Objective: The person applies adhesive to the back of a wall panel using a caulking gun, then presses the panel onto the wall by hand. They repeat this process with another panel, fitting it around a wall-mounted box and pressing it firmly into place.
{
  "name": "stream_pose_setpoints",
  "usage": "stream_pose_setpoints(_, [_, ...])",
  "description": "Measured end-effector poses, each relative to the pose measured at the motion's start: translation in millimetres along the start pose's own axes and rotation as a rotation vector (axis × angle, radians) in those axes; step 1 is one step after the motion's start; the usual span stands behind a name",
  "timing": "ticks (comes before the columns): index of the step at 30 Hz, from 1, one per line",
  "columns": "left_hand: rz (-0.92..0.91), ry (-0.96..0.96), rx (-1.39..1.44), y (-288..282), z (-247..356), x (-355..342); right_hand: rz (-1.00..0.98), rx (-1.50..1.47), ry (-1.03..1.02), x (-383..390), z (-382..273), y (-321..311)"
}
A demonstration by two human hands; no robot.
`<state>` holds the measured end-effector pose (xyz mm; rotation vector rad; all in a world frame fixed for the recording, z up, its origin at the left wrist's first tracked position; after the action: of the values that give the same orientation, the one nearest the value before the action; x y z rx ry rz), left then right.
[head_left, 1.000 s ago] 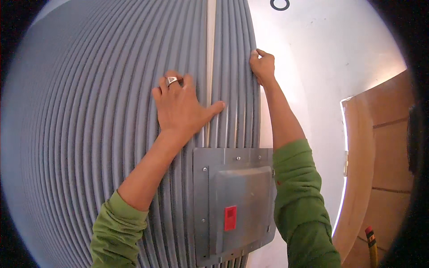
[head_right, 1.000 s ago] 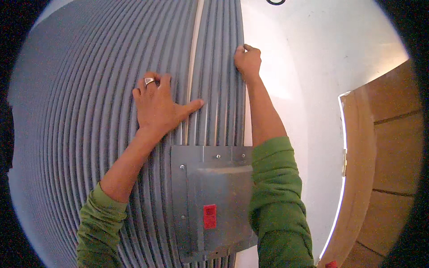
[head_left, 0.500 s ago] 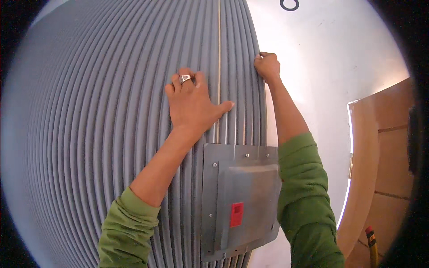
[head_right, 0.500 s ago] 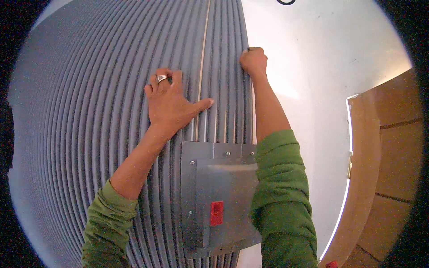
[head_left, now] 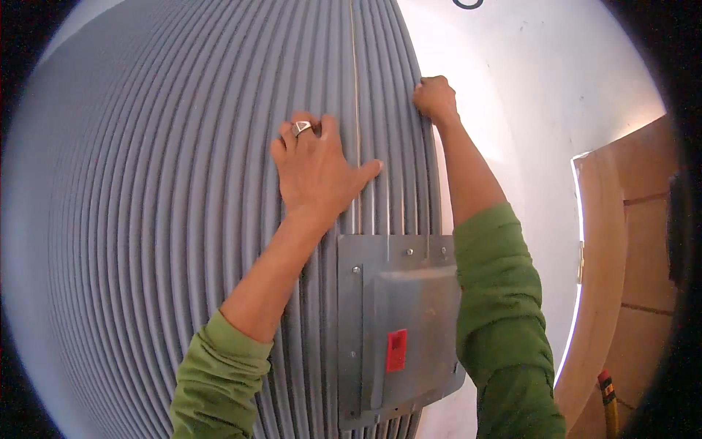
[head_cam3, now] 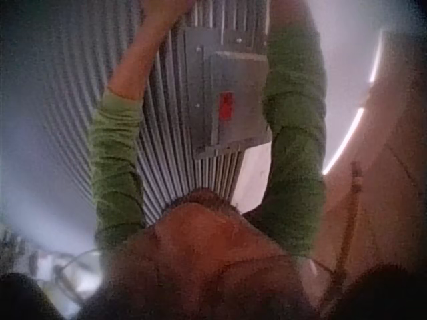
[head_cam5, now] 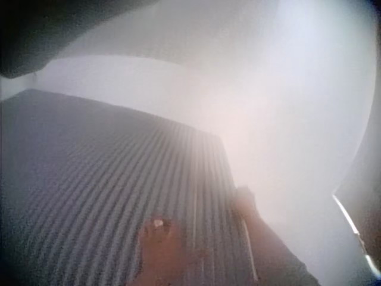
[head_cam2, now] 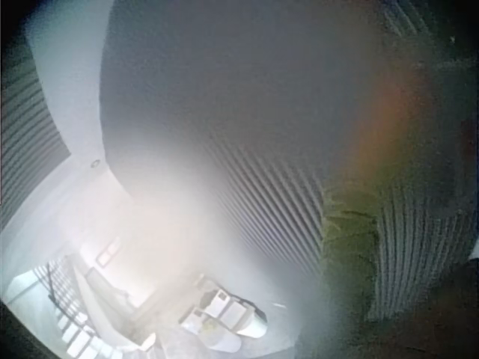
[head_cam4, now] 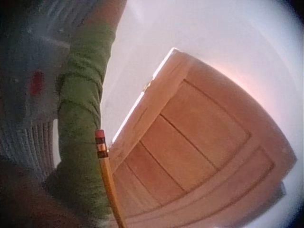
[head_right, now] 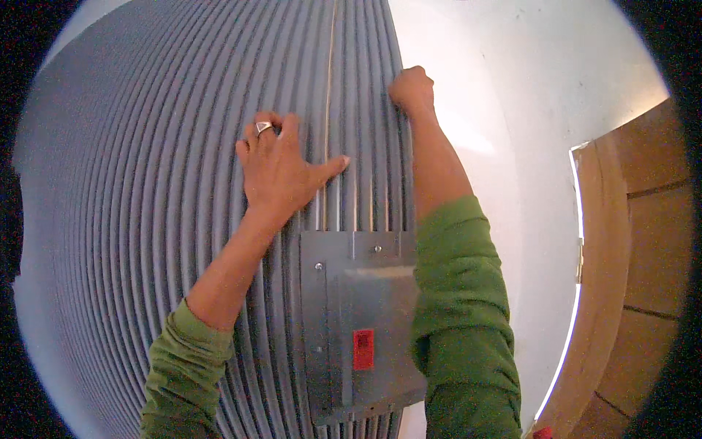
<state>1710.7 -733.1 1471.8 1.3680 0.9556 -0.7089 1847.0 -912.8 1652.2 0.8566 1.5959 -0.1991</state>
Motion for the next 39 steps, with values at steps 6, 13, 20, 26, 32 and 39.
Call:
stream_pose_setpoints(6, [-0.018, -0.020, 0.055, 4.9, 3.0, -0.4, 0.024, 0.041, -0.044, -17.6, 15.8, 15.4])
stream_pose_setpoints(13, [-0.028, -0.004, 0.004, 11.4, 2.3, 2.1, 0.110, -0.064, -0.157, 18.9, 9.9, 4.1])
stream_pose_setpoints(20, [0.191, -0.029, -0.173, 22.2, 6.4, 9.9, 0.028, 0.036, 0.032, 42.3, -6.0, -2.7])
stream_pose_setpoints(26, [0.131, -0.013, -0.187, 32.2, 2.9, 11.9, 0.017, -0.232, -0.226, 46.9, 27.6, -1.8])
stream_pose_setpoints(32, [0.085, 0.030, -0.253, 36.7, -17.1, -1.0, 0.394, -0.290, -0.687, 76.1, 97.1, -31.4])
stream_pose_setpoints(39, [-0.213, -0.145, -0.307, 12.9, 8.5, 0.2, 0.515, 0.012, -0.870, 61.2, 180.6, -77.0])
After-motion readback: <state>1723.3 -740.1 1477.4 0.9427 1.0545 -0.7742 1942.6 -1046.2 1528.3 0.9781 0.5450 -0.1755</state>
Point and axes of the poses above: each hand's wrist, its own x-axis away from the middle knuckle, its own y-axis out of the palm, z = x × y, the point moved 3 cm from there along -x, towards the middle knuckle, and after that the axes turned 13 degrees about z, right-handed, at the moved point
